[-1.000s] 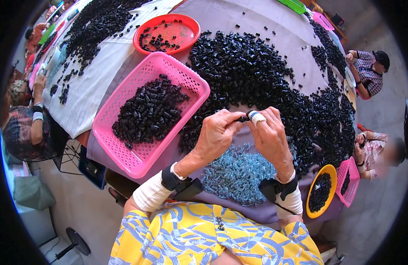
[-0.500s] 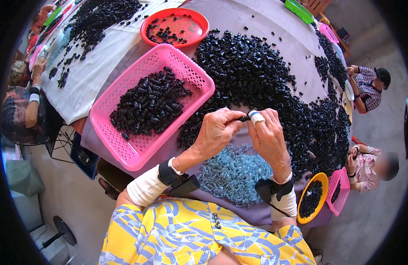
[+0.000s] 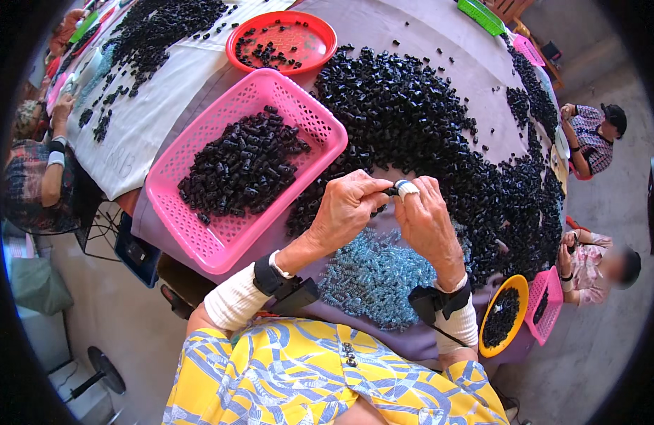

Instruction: Assembling small black components by hand with glue at a production table.

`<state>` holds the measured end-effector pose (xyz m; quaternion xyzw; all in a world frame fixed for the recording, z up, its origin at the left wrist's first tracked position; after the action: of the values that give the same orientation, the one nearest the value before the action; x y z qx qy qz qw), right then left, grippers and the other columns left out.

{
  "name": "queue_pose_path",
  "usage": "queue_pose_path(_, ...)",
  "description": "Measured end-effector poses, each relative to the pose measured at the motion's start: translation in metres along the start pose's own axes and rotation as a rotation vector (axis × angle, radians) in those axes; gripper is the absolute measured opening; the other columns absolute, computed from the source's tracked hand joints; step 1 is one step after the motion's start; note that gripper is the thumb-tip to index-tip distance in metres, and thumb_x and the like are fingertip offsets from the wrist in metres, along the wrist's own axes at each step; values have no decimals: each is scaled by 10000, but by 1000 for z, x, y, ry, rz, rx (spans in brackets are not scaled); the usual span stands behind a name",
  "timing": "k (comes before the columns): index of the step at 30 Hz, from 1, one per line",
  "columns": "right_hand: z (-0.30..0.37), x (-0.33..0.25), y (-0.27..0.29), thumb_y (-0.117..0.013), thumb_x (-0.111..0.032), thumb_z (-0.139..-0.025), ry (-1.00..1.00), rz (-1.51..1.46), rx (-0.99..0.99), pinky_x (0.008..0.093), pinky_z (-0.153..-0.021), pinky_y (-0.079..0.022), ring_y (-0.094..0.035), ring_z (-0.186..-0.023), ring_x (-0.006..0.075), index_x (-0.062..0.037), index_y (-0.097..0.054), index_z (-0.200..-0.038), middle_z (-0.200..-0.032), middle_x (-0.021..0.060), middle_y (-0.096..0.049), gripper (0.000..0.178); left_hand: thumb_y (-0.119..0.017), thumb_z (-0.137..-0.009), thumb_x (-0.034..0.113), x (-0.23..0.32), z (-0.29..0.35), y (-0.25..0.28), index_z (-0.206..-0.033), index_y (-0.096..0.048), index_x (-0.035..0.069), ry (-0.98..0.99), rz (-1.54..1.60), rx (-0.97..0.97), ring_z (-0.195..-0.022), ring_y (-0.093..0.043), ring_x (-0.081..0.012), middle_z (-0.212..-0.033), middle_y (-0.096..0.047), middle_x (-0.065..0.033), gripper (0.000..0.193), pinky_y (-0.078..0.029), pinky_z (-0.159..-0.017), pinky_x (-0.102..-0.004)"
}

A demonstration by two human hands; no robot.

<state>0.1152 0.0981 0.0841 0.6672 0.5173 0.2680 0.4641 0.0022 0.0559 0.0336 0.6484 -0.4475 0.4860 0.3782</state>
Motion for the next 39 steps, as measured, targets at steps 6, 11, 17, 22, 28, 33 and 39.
queue_pose_path(6, 0, 3, -2, -574, 7, -727, 15, -45, -66, 397, -747, -423, -518, -771, 294, 9, -494, -784, -760, 134, -504, 98, -625, -762, -43, -3, 0, -2, -988, -674, -5, -34, -14, -20, -616, -539, -94, -705, -560, -50, 234, -445, -550, -239)
queue_pose_path(11, 1, 2, -4, -563, 18, -730, 33, -51, -92, 385, -736, -423, -512, -757, 290, 9, -487, -783, -744, 129, -491, 93, -622, -750, -39, -8, 0, -4, -978, -676, -6, -21, -31, -32, -602, -541, -102, -693, -564, -58, 237, -440, -534, -244)
queue_pose_path(17, 10, 14, -21, -560, 48, -753, -54, -162, -134, 405, -699, -437, -521, -788, 346, 41, -495, -806, -798, 183, -525, 84, -612, -752, -34, -13, 1, -5, -981, -680, 10, -19, -75, 5, -595, -537, -102, -690, -559, -57, 243, -439, -533, -249)
queue_pose_path(22, 5, 9, -21, -595, -15, -760, -84, -128, -139, 414, -739, -421, -534, -784, 340, 28, -510, -818, -809, 171, -551, 112, -608, -813, 11, -36, 5, -7, -973, -675, -23, 244, 177, -12, -681, -578, -81, -733, -604, -21, 176, -477, -595, -212)
queue_pose_path(28, -3, 3, -20, -692, -180, -715, -122, 49, -24, 403, -777, -391, -563, -781, 271, 10, -564, -853, -796, 141, -581, 267, -623, -840, 69, -40, 3, -13, -985, -664, -31, 356, 481, 35, -751, -609, -85, -876, -661, -64, 181, -508, -659, -215)
queue_pose_path(33, 2, 15, -20, -704, -199, -710, -108, 10, 62, 396, -775, -392, -564, -738, 273, 9, -559, -824, -750, 123, -581, 278, -593, -891, 181, -47, 3, -19, -911, -663, -9, 465, 537, -37, -735, -609, -94, -821, -650, -52, 204, -524, -688, -244)
queue_pose_path(39, 4, 15, -21, -707, -189, -691, -128, -96, 58, 395, -772, -394, -569, -725, 270, -3, -557, -791, -727, 114, -582, 258, -542, -925, 237, -48, 9, -24, -878, -642, 6, 554, 675, -161, -744, -616, -114, -805, -636, -44, 256, -535, -710, -269)
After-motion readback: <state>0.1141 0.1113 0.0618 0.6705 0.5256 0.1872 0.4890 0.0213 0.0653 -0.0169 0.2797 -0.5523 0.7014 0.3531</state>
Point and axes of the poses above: each hand's wrist, its own z-axis away from the middle knuckle, its own y-axis out of the back of the hand, x = y × z, the point moved 6 cm from there along -z, towards the middle knuckle
